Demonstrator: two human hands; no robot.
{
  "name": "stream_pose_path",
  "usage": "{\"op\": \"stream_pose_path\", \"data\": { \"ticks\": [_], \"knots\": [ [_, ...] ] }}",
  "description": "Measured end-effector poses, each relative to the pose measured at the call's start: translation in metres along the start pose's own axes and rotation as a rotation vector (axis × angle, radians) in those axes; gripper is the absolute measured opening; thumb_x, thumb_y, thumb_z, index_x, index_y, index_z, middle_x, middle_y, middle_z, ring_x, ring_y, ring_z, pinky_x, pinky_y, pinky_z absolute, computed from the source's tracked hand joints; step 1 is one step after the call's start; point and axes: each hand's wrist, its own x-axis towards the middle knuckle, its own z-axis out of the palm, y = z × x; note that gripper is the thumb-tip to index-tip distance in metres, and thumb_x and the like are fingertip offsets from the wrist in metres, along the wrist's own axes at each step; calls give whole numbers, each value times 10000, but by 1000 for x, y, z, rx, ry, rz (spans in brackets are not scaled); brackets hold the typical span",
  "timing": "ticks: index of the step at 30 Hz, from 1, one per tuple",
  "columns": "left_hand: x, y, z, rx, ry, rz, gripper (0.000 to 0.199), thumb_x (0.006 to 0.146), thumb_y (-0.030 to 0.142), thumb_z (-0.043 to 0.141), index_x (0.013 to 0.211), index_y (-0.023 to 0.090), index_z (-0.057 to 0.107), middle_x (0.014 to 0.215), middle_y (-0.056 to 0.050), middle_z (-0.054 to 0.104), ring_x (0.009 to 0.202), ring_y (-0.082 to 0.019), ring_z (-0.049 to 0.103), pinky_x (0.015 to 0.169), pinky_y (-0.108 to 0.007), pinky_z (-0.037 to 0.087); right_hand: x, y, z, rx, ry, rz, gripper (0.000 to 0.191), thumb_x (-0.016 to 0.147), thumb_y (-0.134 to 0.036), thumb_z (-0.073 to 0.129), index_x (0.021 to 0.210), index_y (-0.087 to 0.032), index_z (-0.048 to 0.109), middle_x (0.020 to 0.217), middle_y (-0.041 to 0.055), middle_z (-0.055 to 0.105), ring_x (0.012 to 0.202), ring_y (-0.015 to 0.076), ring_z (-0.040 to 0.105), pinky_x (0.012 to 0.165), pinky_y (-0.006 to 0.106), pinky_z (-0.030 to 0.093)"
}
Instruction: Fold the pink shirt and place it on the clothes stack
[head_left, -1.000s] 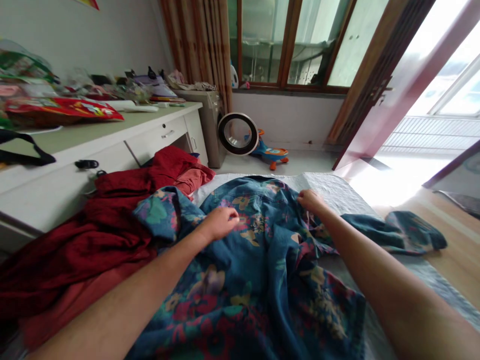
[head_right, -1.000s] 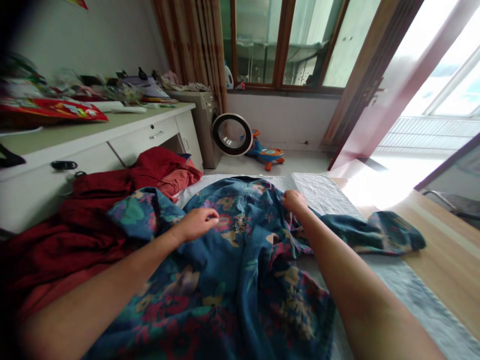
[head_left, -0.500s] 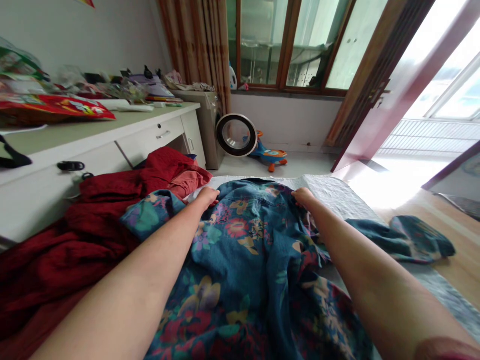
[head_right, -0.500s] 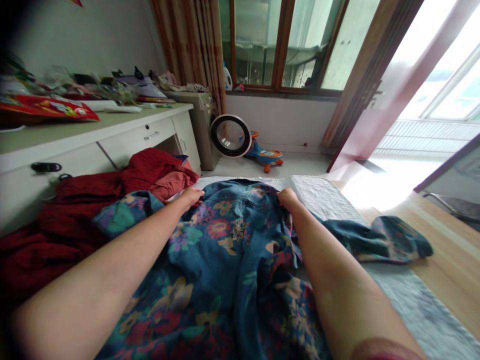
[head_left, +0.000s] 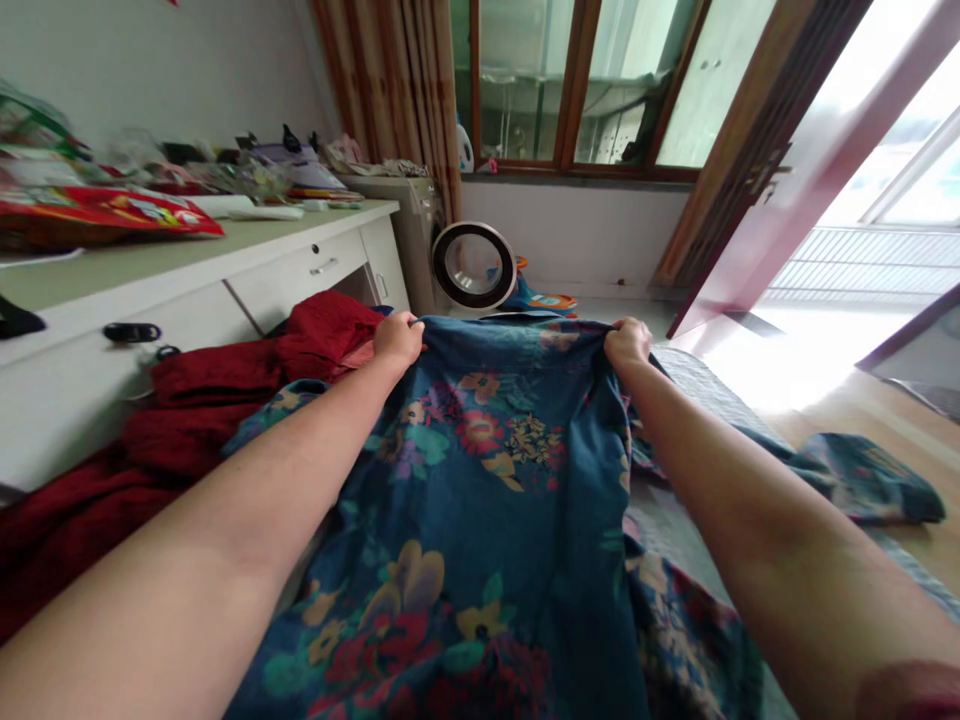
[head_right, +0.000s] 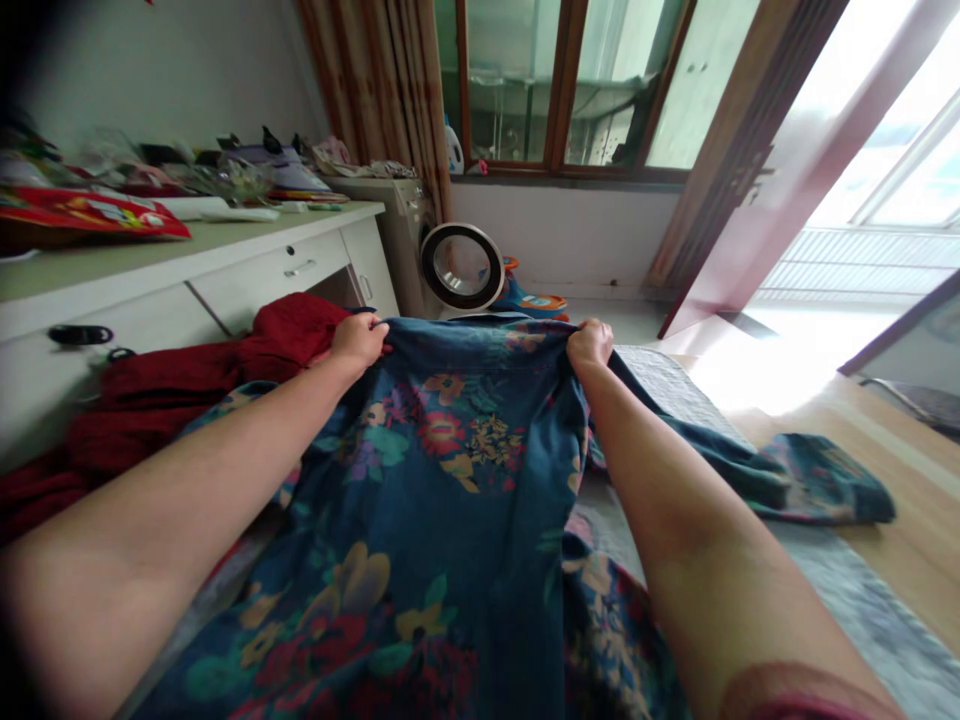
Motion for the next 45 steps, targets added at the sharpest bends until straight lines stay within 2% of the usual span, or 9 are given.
{"op": "stream_pose_path", "data": {
  "ticks": [6, 10, 15, 20, 25, 31, 36, 40, 45],
  "knots": [
    [-16, -2, 15, 178, 108, 116, 416, 941, 265, 459, 1309, 77, 499, 1392, -194, 516, 1318, -280, 452, 1097, -403, 339, -24, -9, 22, 65, -49, -38, 432, 877, -246, 409, 1246, -118, 592, 1240, 189, 567, 1157, 294, 526, 1021, 369, 408],
    [-41, -36, 55, 471, -232, 52, 853, 778, 430, 686, 1504, 159, 328, 1590, -218, 260, 1395, -426, 354, 1091, -515, 340, -63, 4, 54, -141, -365, -190, 631, 871, -484, 524, 1424, -194, 433, 1517, 169, 346, 1336, 355, 396, 1062, 496, 370],
    [-57, -62, 67, 670, -428, 106, 702, 897, 630, 361, 1511, 290, 356, 1627, -113, 232, 1459, -413, 245, 1119, -575, 260, -75, 27, 67, -320, -483, -322, 574, 961, -562, 313, 1428, -253, 441, 1566, 125, 318, 1438, 359, 248, 1098, 603, 269],
    [-71, -53, 46, 811, -300, 101, 556, 903, 507, 434, 1383, 247, 540, 1478, -170, 484, 1379, -406, 384, 1113, -643, 187, -77, 18, 45, -357, -521, -279, 544, 941, -502, 405, 1395, -215, 492, 1492, 152, 425, 1400, 349, 339, 1089, 554, 308],
    [-116, -52, 39, 740, -332, 489, 485, 916, 420, 473, 1370, 267, 547, 1522, -98, 448, 1449, -312, 297, 1174, -557, 127, -121, 2, 23, -202, -540, -550, 566, 936, -459, 459, 1462, -253, 425, 1561, 114, 363, 1429, 306, 319, 1138, 514, 258],
    [-140, -73, 19, 802, -328, 403, 506, 926, 396, 429, 1393, 228, 532, 1501, -130, 468, 1392, -310, 391, 1159, -522, 207, -148, 34, 0, -201, -562, -545, 464, 924, -366, 495, 1354, -199, 551, 1451, 119, 510, 1340, 254, 460, 1113, 397, 334],
    [-150, -73, -17, 830, -239, 505, 422, 887, 256, 460, 1275, 256, 627, 1244, -124, 662, 1327, -315, 447, 1177, -568, 77, -169, 56, -41, -36, -312, -408, 414, 933, -320, 437, 1282, -156, 588, 1309, 131, 611, 1230, 225, 556, 1060, 306, 394],
    [-165, -72, -60, 890, -110, 515, 420, 865, 223, 472, 1248, 283, 634, 1423, -104, 537, 1427, -344, 295, 1165, -612, 50, -224, 71, -66, 59, -273, -413, 387, 902, -309, 438, 1222, -196, 623, 1252, 115, 638, 1171, 234, 588, 1041, 322, 420],
    [-170, -75, -112, 967, -6, 298, 601, 831, 270, 562, 1425, 280, 471, 1518, -163, 374, 1308, -424, 436, 1027, -553, 375, -296, 84, -62, 36, -307, -346, 493, 890, -249, 381, 1358, -205, 526, 1348, 124, 582, 1228, 254, 541, 1059, 372, 408]
  ]
}}
